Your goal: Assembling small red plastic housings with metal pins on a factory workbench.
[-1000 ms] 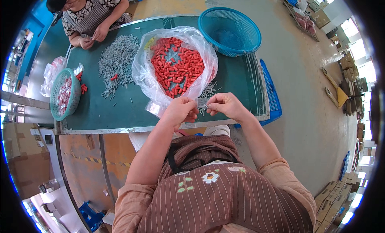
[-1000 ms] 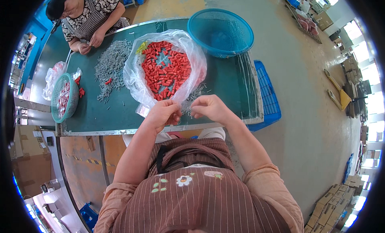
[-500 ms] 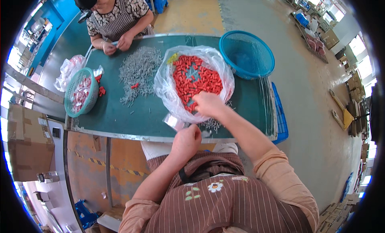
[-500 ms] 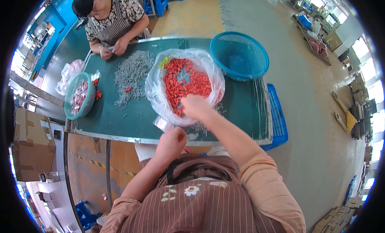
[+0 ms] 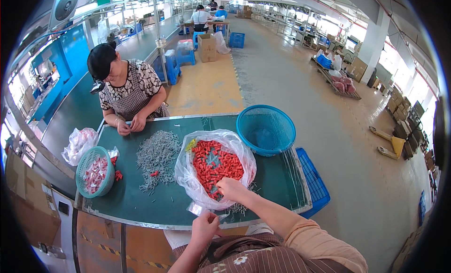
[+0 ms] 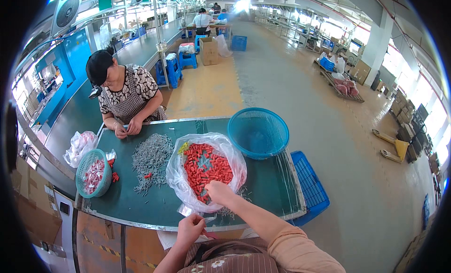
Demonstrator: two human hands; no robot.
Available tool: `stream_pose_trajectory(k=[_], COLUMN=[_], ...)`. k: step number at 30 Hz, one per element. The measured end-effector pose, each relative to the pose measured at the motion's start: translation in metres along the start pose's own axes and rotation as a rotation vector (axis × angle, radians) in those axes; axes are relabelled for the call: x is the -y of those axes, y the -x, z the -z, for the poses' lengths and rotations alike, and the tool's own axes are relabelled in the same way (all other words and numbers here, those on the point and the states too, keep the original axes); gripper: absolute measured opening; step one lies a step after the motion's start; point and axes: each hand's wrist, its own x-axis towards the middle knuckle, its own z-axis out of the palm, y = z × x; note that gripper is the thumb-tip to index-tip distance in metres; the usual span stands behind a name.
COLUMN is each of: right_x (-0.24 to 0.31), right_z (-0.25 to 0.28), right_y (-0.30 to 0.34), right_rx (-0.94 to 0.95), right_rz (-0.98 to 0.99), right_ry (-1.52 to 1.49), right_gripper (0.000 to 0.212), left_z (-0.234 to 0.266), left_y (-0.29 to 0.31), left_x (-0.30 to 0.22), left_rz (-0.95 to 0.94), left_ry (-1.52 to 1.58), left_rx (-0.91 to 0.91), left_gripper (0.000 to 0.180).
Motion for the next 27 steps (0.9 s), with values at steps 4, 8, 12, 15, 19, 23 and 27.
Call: stream_pose_trajectory(k=[4, 8, 12, 15, 19, 23, 27], right_x=[0.027, 0.057, 0.083, 0.081, 0.072, 0.074, 0.078], right_z=[0.048, 0.082, 0.094, 0.095, 0.091, 0.087, 0.085], right_y=[0.024, 0.045, 0.072, 0.074, 0.083, 0.093, 0.092], right_rx=[-0.089, -0.078, -0.108, -0.091, -0.092, -0.037, -0.062], right_rz=[0.067, 0.131, 0.312, 0.26, 0.232, 0.198, 0.21], right_ry=[-0.177, -0.387, -0.44, -0.361, -0.173, 0.073, 0.147], right_gripper=[0.02, 0.02, 0.02, 0.019, 0.018, 0.011, 0.01], left_z=[0.005, 0.0, 0.003, -0.003, -0.012, -0.018, -0.023], left_y=[0.002, -0.017, -0.021, -0.03, -0.028, -0.024, -0.02], left_x=[-0.03, -0.026, -0.059, -0.057, -0.051, -0.051, -0.058], left_rz=[0.157, 0.13, 0.038, 0.068, 0.117, 0.078, -0.017], left_ry=[0.177, 0.119, 0.028, 0.121, 0.185, 0.131, 0.012], left_rx=[0.007, -0.039, -0.063, -0.027, 0.045, 0.028, -0.029], left_gripper=[0.014, 0.016, 0.016, 0.013, 0.008, 0.01, 0.012])
